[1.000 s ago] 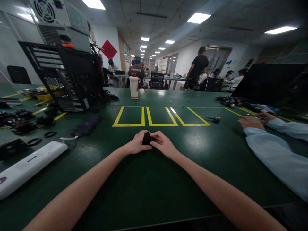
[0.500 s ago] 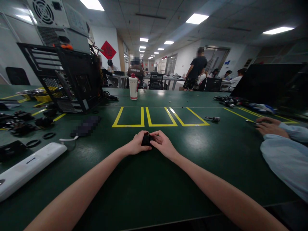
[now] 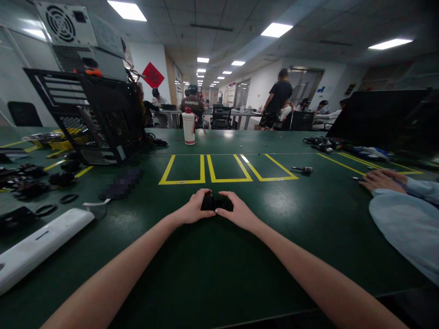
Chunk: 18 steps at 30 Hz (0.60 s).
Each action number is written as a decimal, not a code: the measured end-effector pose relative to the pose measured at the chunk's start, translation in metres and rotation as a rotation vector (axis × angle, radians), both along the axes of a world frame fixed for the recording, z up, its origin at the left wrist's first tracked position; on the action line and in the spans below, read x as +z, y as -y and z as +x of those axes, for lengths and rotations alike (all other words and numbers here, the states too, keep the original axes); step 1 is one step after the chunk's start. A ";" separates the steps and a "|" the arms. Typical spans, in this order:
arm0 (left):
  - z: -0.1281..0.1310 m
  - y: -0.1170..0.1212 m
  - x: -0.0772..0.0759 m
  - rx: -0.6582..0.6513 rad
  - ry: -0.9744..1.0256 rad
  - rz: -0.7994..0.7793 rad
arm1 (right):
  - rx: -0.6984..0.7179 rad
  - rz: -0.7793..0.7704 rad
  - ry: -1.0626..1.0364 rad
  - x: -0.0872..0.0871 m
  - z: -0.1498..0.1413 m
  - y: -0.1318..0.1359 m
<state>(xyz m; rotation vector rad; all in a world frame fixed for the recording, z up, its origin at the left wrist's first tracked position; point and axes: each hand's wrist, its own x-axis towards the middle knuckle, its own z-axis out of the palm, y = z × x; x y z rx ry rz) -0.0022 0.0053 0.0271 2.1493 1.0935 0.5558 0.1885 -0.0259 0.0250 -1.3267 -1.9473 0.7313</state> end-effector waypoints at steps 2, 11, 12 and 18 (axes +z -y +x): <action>0.000 0.002 0.003 -0.007 0.004 -0.022 | 0.032 -0.021 0.037 0.001 0.002 0.001; 0.012 0.037 0.029 0.082 -0.083 0.103 | 0.020 -0.015 0.061 0.016 0.010 0.029; 0.013 0.046 0.030 0.042 -0.073 0.097 | 0.028 -0.036 0.071 0.018 0.013 0.040; 0.003 0.121 0.015 -0.178 -0.074 0.053 | 0.173 -0.257 -0.031 0.017 0.007 0.116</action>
